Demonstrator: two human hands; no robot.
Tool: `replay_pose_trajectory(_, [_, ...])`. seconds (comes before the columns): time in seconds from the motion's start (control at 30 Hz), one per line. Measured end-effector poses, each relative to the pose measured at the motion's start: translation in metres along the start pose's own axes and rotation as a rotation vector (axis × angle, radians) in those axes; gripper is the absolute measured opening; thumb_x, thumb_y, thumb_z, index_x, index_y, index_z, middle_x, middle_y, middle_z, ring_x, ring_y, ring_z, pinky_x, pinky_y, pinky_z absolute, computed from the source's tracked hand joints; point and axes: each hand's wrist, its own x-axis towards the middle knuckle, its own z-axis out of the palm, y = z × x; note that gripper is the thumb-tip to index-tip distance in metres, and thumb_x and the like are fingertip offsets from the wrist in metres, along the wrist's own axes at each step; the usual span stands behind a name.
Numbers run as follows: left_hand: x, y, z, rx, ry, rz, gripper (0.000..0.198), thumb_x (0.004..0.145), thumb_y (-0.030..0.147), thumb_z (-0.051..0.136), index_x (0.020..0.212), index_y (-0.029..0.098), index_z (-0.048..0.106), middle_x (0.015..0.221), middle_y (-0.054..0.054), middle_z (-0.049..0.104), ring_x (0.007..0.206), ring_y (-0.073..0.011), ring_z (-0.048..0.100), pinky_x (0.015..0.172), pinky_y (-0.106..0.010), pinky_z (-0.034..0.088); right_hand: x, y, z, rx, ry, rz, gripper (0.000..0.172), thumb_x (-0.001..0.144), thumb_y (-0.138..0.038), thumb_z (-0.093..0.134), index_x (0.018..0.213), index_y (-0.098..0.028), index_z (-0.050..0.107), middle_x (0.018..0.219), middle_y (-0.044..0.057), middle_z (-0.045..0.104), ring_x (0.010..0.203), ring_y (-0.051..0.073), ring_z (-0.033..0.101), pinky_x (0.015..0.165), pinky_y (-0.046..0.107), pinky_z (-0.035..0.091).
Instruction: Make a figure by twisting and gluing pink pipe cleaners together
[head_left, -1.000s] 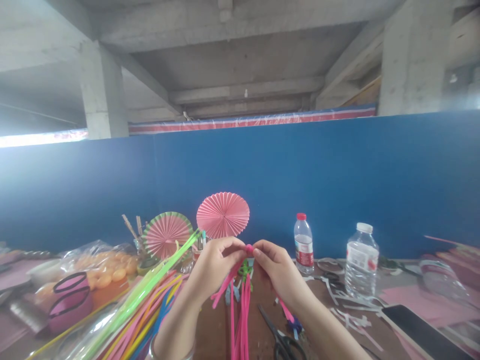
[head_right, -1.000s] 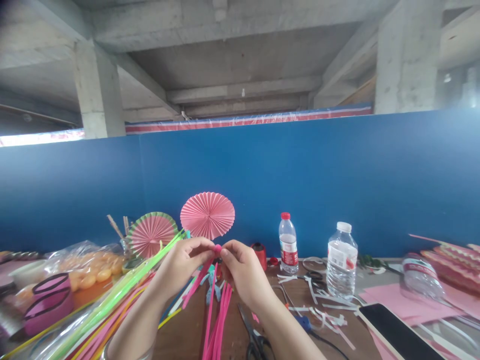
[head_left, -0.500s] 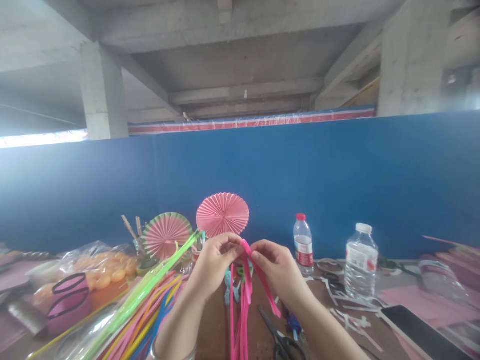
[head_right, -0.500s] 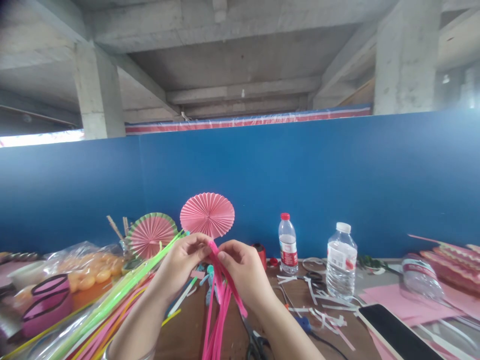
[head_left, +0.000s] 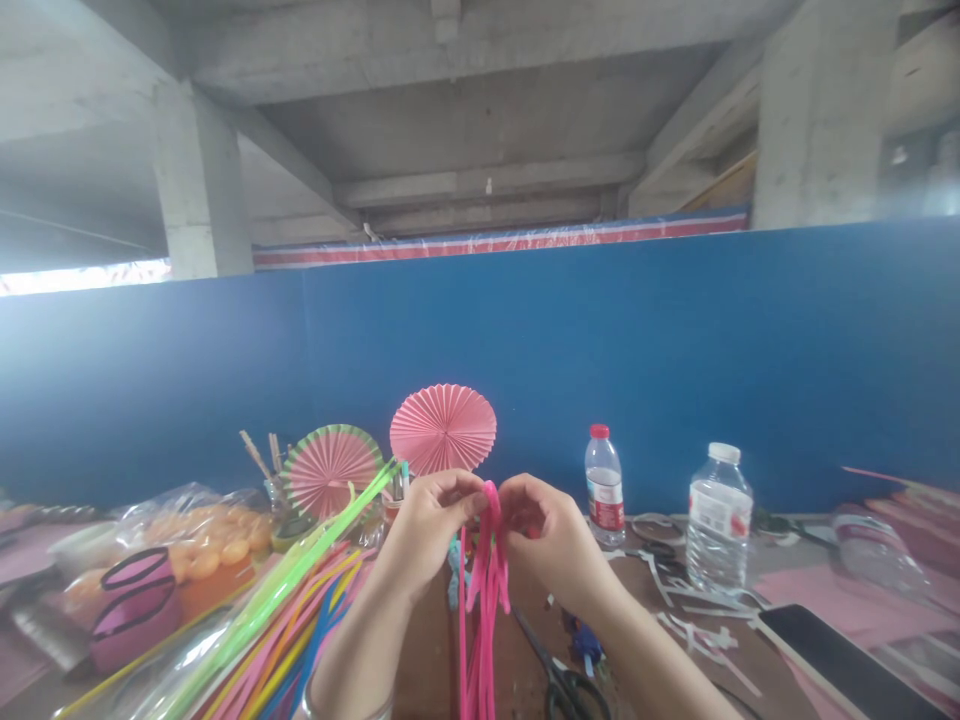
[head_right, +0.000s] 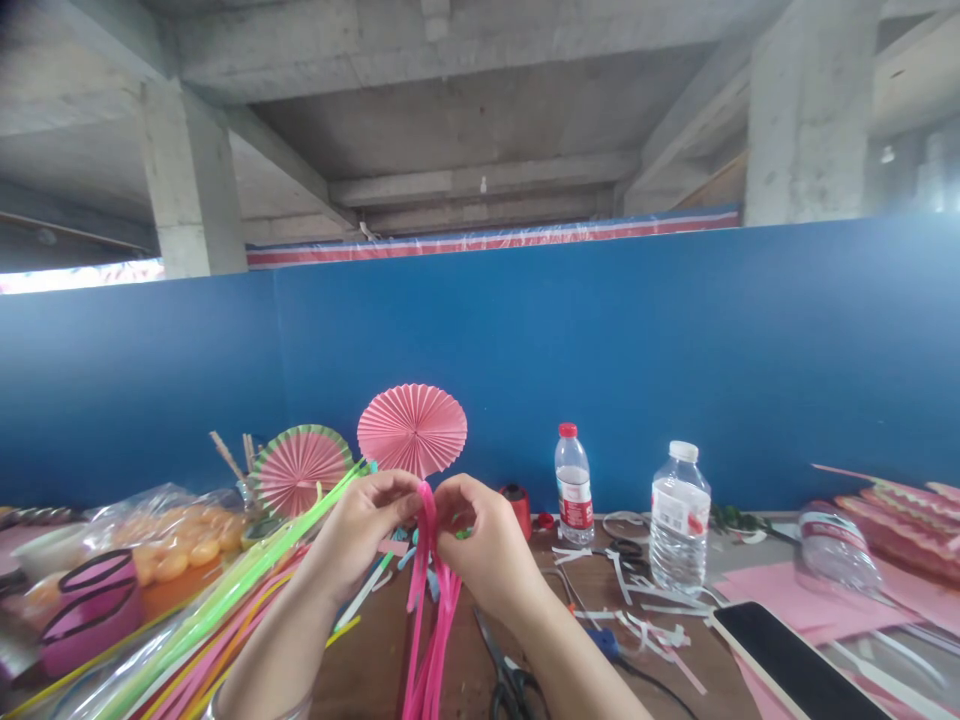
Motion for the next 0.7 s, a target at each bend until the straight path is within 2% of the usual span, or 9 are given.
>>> replay_pose_trajectory(0.07, [0.000,-0.001,0.000,-0.002,-0.004,0.007,0.012,0.067,0.025,0.070,0.071,0.015,0.067,0.062,0.000,0.064,0.060,-0.0125,0.060,0.045,-0.016,0.041,-0.001,0.000,0.002,-0.021,0.029,-0.051,0.025,0.063,-0.002,0.047,0.079,-0.020,0.054,0.071,-0.004,0.055,0.066,0.012,0.052,0.060,0.023,0.041])
replay_pose_trajectory(0.2, [0.001,-0.003,0.000,-0.061,-0.033,0.046,0.013,0.069,0.027,0.069,0.073,0.014,0.067,0.056,0.002,0.060,0.051,-0.0093,0.054,0.049,-0.018,0.043,-0.001,0.000,0.004,-0.033,0.057,-0.097,0.023,0.064,-0.003,0.047,0.078,-0.021,0.048,0.070,-0.005,0.051,0.064,0.012,0.049,0.059,0.022,0.039])
replay_pose_trajectory(0.3, [0.000,-0.002,0.001,-0.065,-0.014,0.062,0.011,0.070,0.026,0.068,0.073,0.015,0.066,0.058,0.002,0.060,0.054,-0.0087,0.053,0.052,-0.018,0.044,0.000,0.003,0.002,-0.126,0.059,-0.145,0.020,0.063,-0.001,0.044,0.067,-0.020,0.050,0.067,-0.004,0.053,0.064,0.013,0.050,0.061,0.022,0.039])
replay_pose_trajectory(0.4, [0.000,0.001,0.001,-0.022,0.018,0.048,0.010,0.071,0.025,0.067,0.072,0.016,0.064,0.058,0.002,0.059,0.055,-0.0092,0.054,0.052,-0.018,0.045,0.001,0.005,0.001,-0.161,0.080,-0.191,0.019,0.068,-0.003,0.047,0.067,-0.020,0.055,0.071,-0.001,0.057,0.068,0.014,0.053,0.064,0.023,0.040])
replay_pose_trajectory(0.57, [-0.002,0.007,0.003,0.072,0.088,0.041,0.011,0.069,0.026,0.068,0.071,0.017,0.062,0.063,0.001,0.063,0.058,-0.0115,0.060,0.052,-0.019,0.047,0.001,0.007,0.001,-0.131,0.100,-0.143,0.013,0.080,-0.016,0.051,0.075,-0.019,0.063,0.080,0.003,0.063,0.074,0.017,0.058,0.067,0.025,0.043])
replay_pose_trajectory(0.7, [-0.005,0.011,0.007,0.159,0.126,0.026,0.013,0.068,0.029,0.069,0.071,0.017,0.063,0.064,0.000,0.064,0.059,-0.0125,0.061,0.047,-0.017,0.046,0.002,0.007,0.002,-0.107,0.126,-0.100,0.015,0.081,-0.023,0.054,0.071,-0.019,0.066,0.078,0.003,0.064,0.073,0.017,0.059,0.066,0.026,0.044])
